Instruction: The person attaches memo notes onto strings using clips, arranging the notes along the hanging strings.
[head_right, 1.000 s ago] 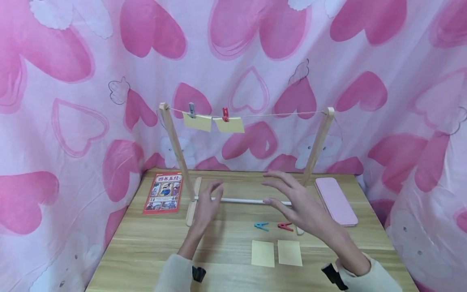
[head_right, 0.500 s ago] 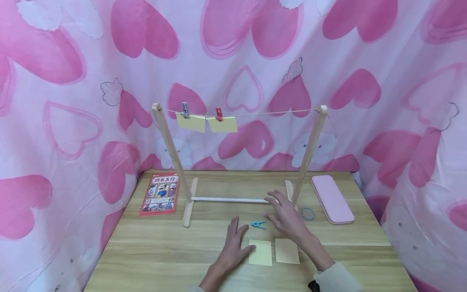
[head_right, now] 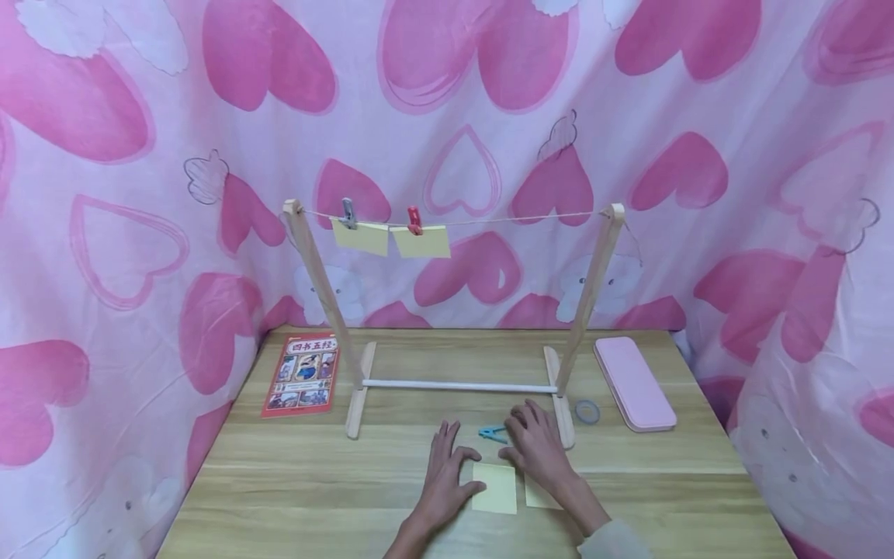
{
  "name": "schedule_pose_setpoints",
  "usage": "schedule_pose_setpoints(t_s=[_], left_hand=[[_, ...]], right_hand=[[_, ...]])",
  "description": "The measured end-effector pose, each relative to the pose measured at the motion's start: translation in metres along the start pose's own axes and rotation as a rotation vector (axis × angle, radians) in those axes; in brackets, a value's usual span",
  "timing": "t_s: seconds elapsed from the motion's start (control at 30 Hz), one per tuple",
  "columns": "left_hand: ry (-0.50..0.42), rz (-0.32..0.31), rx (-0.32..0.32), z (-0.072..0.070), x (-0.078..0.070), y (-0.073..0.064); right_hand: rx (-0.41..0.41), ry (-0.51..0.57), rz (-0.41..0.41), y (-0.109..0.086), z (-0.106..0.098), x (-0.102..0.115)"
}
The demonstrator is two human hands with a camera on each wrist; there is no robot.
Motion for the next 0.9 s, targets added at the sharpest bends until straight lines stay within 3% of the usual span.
schedule_pose_setpoints(t_s=[0.17, 0.37, 0.47, 0.53, 0.63, 0.73, 0.8, 0.9], left_hand=[[0.009, -0.001, 0.013, -0.003, -0.003, 0.000], [-0.005, 0.024, -0.045, -0.001, 0.001, -0.002], [-0.092, 0.056, -0.100, 0.001, 0.003, -0.004], [-0.184, 0.051, -0.145, 0.001, 0.004, -0.004], [-0.351, -0.009, -0.185, -0.002, 0.005, -0.004], [-0.483, -0.150, -0.162, -0.010, 0.000, -0.001], [-0.542, -0.246, -0.135, -0.016, -0.007, 0.002], [-0.603, -0.359, -0.134, -0.025, -0.020, 0.009]], right_hand=[[-0.017, -0.011, 0.044, -0.010, 0.011, -0.002], [-0.124, 0.041, 0.021, -0.013, 0.022, -0.003], [-0.169, 0.105, 0.055, -0.014, 0.020, -0.003], [-0.159, 0.187, 0.127, -0.014, 0.015, -0.001], [-0.109, 0.396, 0.296, -0.009, 0.000, 0.002], [-0.080, 0.623, 0.453, 0.002, -0.020, 0.004], [-0.094, 0.703, 0.496, 0.012, -0.034, 0.005], [-0.104, 0.726, 0.471, 0.026, -0.053, 0.008]])
Point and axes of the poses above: each hand's wrist, its own y-axis towards the middle knuckle, its own z-axis out of the palm, x = y × z, the point moved 1 cm from there along y, towards the middle knuckle, and after that the axes turned 9 degrees about -x, right-handed, at the moved point
